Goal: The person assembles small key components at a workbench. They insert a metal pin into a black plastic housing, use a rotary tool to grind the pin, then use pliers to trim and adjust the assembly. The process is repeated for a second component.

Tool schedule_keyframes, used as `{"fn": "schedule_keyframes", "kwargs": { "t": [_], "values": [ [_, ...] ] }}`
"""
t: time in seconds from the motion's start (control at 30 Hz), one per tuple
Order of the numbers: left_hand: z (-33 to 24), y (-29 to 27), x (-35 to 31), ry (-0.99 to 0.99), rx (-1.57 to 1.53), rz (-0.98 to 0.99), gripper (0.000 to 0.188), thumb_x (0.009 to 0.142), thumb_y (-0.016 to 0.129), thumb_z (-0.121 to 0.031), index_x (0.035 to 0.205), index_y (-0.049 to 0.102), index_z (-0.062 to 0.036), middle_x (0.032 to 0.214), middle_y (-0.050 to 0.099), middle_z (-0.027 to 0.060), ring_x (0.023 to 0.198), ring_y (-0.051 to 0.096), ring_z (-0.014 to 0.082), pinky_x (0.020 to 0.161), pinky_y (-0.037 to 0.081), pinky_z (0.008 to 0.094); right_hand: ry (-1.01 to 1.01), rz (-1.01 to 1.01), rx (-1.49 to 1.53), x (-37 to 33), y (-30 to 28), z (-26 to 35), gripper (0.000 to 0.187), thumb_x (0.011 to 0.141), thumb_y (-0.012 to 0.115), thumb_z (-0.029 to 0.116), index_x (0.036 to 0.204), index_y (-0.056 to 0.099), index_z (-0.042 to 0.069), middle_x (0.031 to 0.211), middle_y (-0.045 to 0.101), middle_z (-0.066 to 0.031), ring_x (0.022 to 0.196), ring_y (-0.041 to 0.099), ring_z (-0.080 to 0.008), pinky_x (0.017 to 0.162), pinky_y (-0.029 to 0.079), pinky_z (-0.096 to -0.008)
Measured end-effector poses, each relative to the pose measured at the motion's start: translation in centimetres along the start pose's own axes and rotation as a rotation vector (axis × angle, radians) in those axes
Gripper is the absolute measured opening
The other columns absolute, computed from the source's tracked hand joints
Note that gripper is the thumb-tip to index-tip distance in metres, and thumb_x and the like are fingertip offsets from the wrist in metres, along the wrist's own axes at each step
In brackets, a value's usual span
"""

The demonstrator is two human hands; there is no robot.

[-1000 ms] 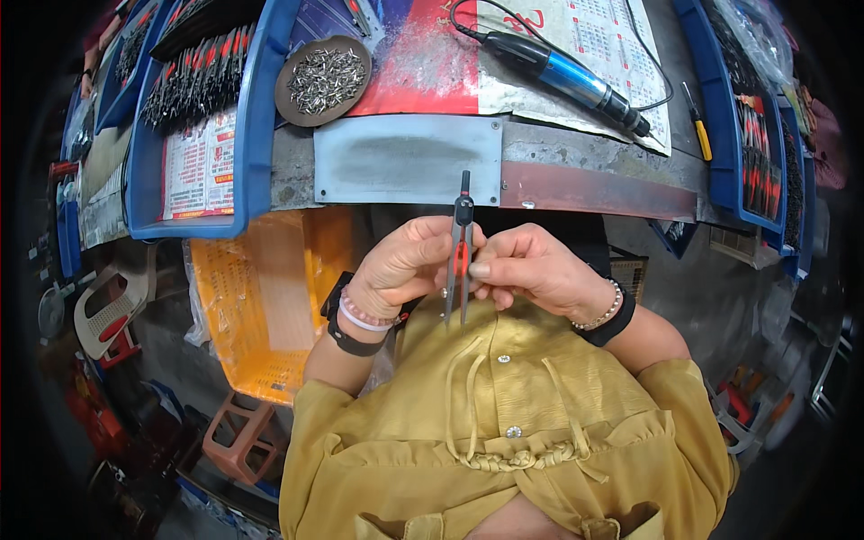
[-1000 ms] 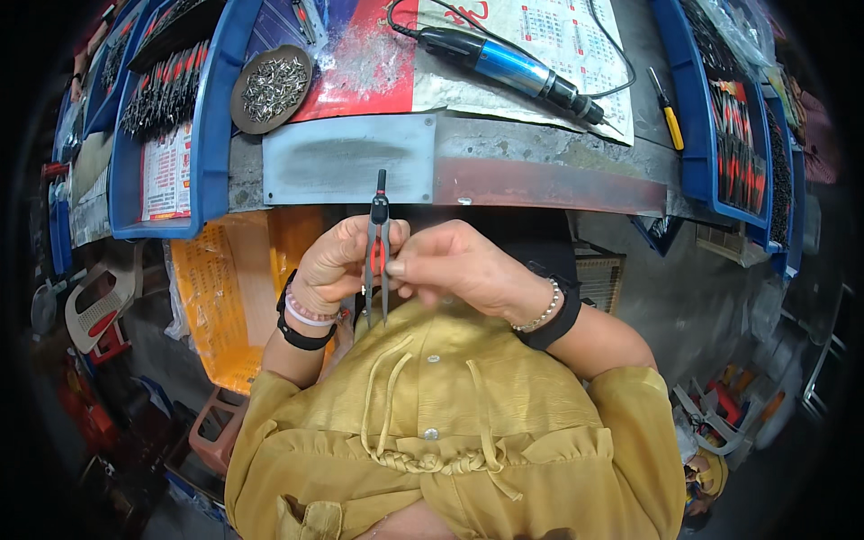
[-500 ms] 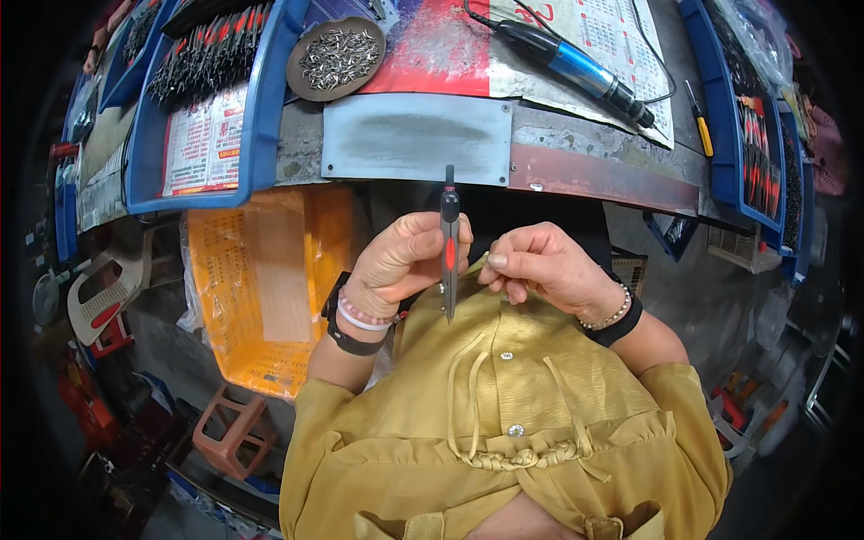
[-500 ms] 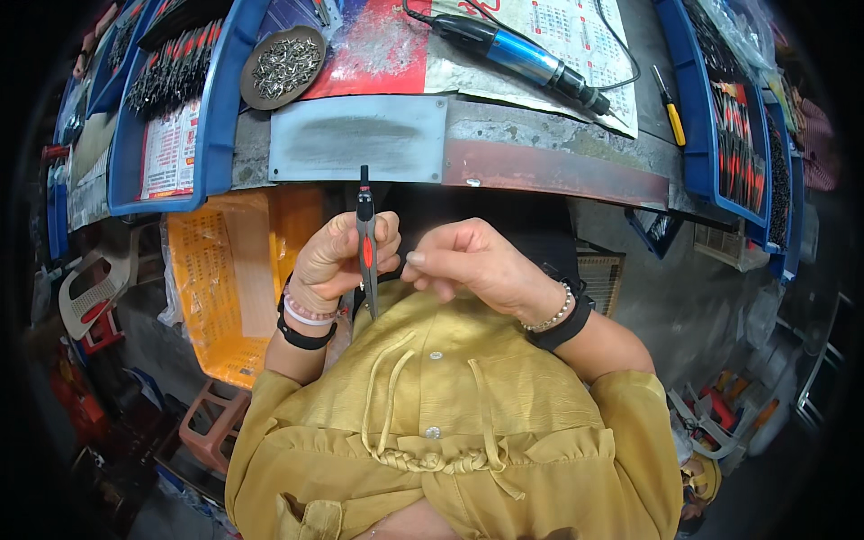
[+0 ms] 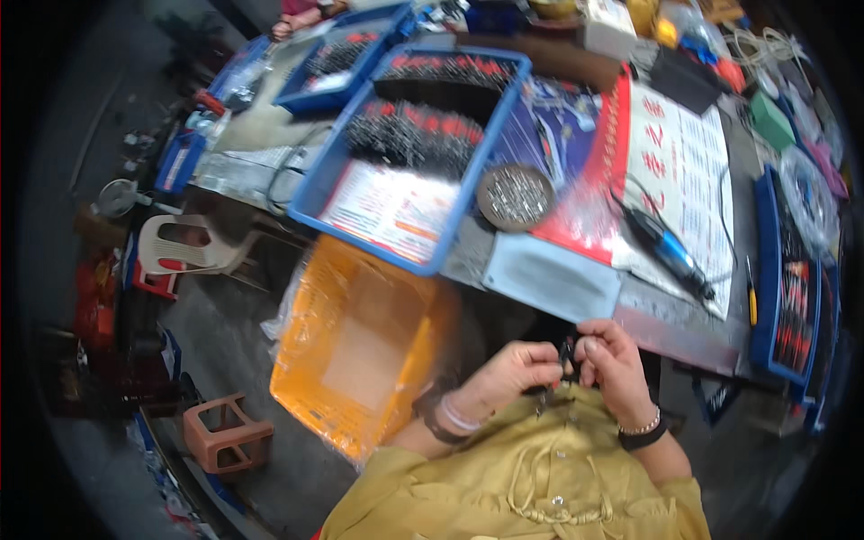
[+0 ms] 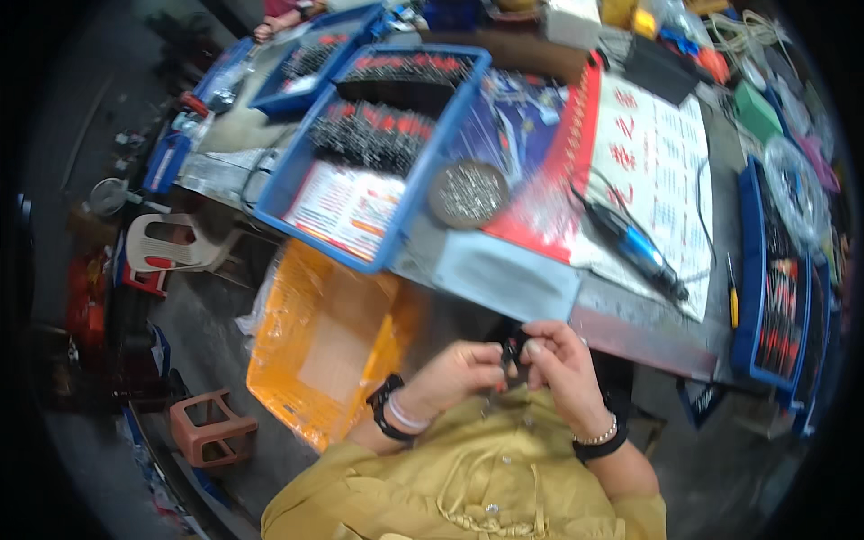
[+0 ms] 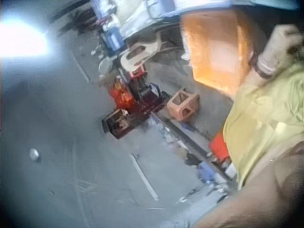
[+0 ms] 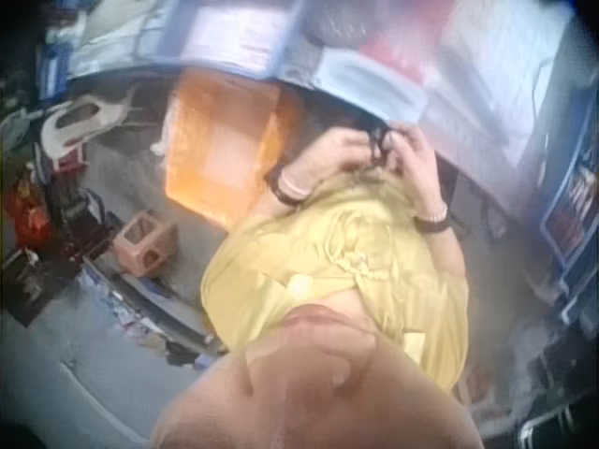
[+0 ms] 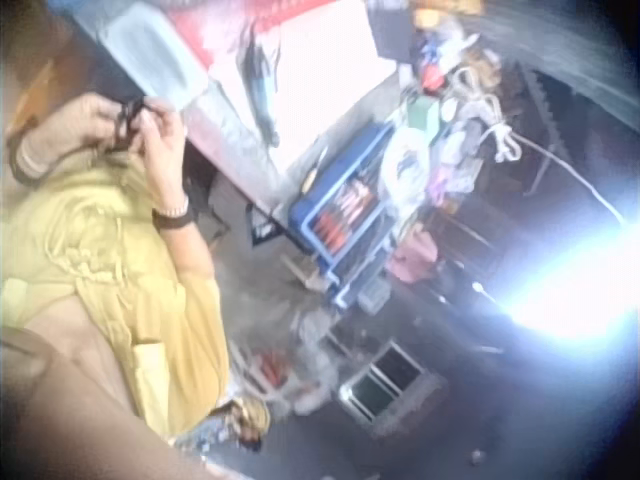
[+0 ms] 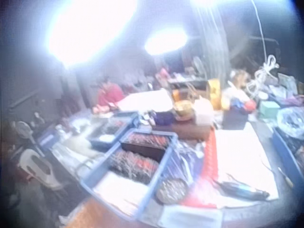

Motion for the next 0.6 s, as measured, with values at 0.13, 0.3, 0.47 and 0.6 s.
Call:
{"fn": "schedule_keyframes", "kwargs": {
  "t": [0.13, 0.3, 0.47, 0.6],
  "values": [
    [-0.9, 1.0, -1.2, 0.081, 0.148, -0.015, 0.016, 0.099, 0.058, -0.015, 0.096, 0.062, 0.0004, 0.088, 0.064, 0.0004, 0.083, 0.063, 0.0074, 0.076, 0.049, 0.0219, -0.052, 0.113, -0.166, 0.9, 1.5, 1.3, 0.018, 0.096, 0.062, 0.015, 0.106, 0.063, 0.000, 0.079, 0.061, -0.0006, 0.061, 0.051, -0.0051, 0.056, 0.042, -0.0189],
    [-1.4, 1.9, -2.7, 0.190, 0.027, -0.016, 0.018, 0.101, 0.054, -0.015, 0.105, 0.059, 0.0022, 0.096, 0.063, 0.0017, 0.083, 0.063, 0.0073, 0.077, 0.051, 0.0224, -0.083, 0.254, -0.202, 0.5, 2.6, 1.8, 0.015, 0.097, 0.061, 0.015, 0.096, 0.063, 0.000, 0.078, 0.062, -0.0010, 0.062, 0.050, -0.0053, 0.057, 0.042, -0.0202],
    [-1.0, 2.1, -3.2, 0.125, 0.001, -0.004, 0.024, 0.102, 0.052, -0.017, 0.116, 0.058, 0.0016, 0.102, 0.062, 0.0031, 0.082, 0.061, 0.0081, 0.074, 0.052, 0.0224, -0.124, 0.293, -0.317, -0.1, 3.0, 1.9, 0.016, 0.098, 0.061, 0.016, 0.096, 0.061, 0.000, 0.078, 0.062, -0.0011, 0.065, 0.053, -0.0065, 0.059, 0.044, -0.0211],
    [-1.1, 2.9, -3.0, 0.190, 0.047, -0.052, 0.023, 0.103, 0.052, -0.022, 0.109, 0.059, -0.0013, 0.086, 0.059, -0.0022, 0.073, 0.056, 0.0030, 0.067, 0.049, 0.0183, -0.104, 0.251, -0.319, -0.7, 2.9, 2.0, 0.015, 0.097, 0.061, 0.016, 0.096, 0.061, 0.001, 0.077, 0.061, -0.0005, 0.065, 0.054, -0.0063, 0.058, 0.044, -0.0210]
  ]
}}
Point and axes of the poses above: each hand's wrist, its own x-axis towards the middle knuckle, its own y-axis out of the palm, z = x × y, the point moved 4 cm from there along x, towards the middle knuckle
